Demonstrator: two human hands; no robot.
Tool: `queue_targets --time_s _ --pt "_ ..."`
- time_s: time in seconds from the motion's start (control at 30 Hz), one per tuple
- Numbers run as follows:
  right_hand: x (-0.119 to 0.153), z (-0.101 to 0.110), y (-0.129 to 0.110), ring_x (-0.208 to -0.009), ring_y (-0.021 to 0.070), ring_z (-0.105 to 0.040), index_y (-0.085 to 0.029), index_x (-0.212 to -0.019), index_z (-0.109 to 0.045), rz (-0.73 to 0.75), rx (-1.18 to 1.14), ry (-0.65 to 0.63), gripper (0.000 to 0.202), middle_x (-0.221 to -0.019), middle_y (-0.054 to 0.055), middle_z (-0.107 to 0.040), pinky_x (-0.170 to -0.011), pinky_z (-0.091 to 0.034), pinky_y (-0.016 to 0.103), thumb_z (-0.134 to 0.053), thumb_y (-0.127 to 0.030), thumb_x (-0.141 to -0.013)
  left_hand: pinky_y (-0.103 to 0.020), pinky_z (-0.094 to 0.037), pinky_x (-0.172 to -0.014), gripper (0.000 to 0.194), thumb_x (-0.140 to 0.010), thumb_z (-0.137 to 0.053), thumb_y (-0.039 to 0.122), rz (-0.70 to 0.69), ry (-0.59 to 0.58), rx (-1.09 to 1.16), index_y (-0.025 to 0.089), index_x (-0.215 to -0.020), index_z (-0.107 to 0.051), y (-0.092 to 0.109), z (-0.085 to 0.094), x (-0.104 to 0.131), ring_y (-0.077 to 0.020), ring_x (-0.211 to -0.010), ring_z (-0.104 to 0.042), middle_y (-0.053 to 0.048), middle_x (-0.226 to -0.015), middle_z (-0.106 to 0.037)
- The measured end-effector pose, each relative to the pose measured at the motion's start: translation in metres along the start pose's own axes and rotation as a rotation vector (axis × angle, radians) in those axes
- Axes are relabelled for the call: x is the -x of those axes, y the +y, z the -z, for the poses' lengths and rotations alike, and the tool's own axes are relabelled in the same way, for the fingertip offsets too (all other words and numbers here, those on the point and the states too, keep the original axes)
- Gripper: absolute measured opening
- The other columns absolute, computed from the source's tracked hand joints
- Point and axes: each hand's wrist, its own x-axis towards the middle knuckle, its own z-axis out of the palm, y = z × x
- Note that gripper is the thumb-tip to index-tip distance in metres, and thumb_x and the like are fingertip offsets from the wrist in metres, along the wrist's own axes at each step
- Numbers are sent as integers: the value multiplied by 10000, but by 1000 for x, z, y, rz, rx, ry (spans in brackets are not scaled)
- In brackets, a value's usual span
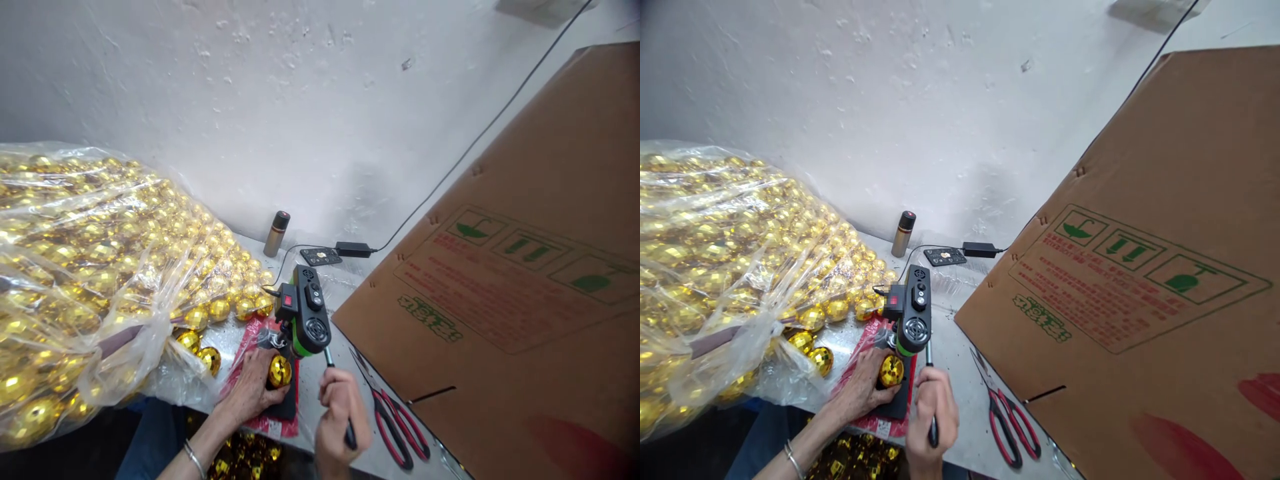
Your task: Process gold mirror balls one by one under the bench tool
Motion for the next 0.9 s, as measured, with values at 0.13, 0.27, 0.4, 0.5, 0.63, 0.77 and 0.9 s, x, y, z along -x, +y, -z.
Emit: queue_targets --time_s 0.13,0.27,0.4,0.5,0.63,0.77,0.9 --pt "-35 -1 -27 -562 122 -499 -213 -703 -541 -123 -26 20 405 -641 -25 -506 -537 -378 272 -506 -239 -1106 -607 -512 -1101 724 -783 -887 370 -113 25 -45 230 -1435 -603 -6 4 32 -417 -1263 -658 -180 -1348 -722" --pt "-29 -8 -26 -553 122 -480 -213 -755 -566 -105 -44 69 363 -665 -19 -520 -529 -369 276 -502 -254 -1110 -587 -506 -1129 700 -912 -769 558 -152 166 -226 248 -1503 -559 -16 41 56 -412 -1320 -651 -187 -1454 -695" --pt "-12 -9 -18 -550 120 -485 -210 -794 -584 -83 -45 42 327 -697 -9 -543 -514 -370 271 -489 -220 -1107 -518 -550 -1010 341 -1061 -459 279 99 217 -495 219 -1306 -689 -25 101 45 -357 -1120 -734 -174 -1239 -788" --pt "-8 -7 -16 -546 114 -474 -203 -836 -607 -77 -47 27 299 -721 -9 -550 -512 -377 267 -482 -212 -1107 -509 -559 -945 228 -985 -576 263 233 74 -589 205 -1151 -721 -29 124 35 -387 -1040 -749 -173 -1100 -798" --pt "-7 -6 -15 -550 106 -473 -206 -816 -589 -75 -66 21 307 -740 -12 -557 -518 -381 257 -477 -187 -1101 -473 -555 -944 422 -812 -711 180 242 -84 -608 198 -1233 -686 -26 121 35 -375 -1028 -758 -162 -1117 -780" --pt "-6 -6 -13 -614 117 -526 -218 -740 -517 -72 -94 8 359 -727 -16 -550 -555 -393 249 -473 -143 -1088 -536 -522 -1043 502 -825 -677 206 179 18 -501 222 -1326 -653 -18 116 36 -390 -1178 -722 -163 -1230 -764" --pt "-7 -6 -14 -646 122 -550 -216 -739 -514 -85 -108 12 355 -734 -13 -556 -584 -400 256 -480 -123 -1081 -515 -540 -1060 567 -886 -680 475 215 231 29 219 -1383 -586 -10 114 27 -350 -1217 -701 -145 -1354 -714"
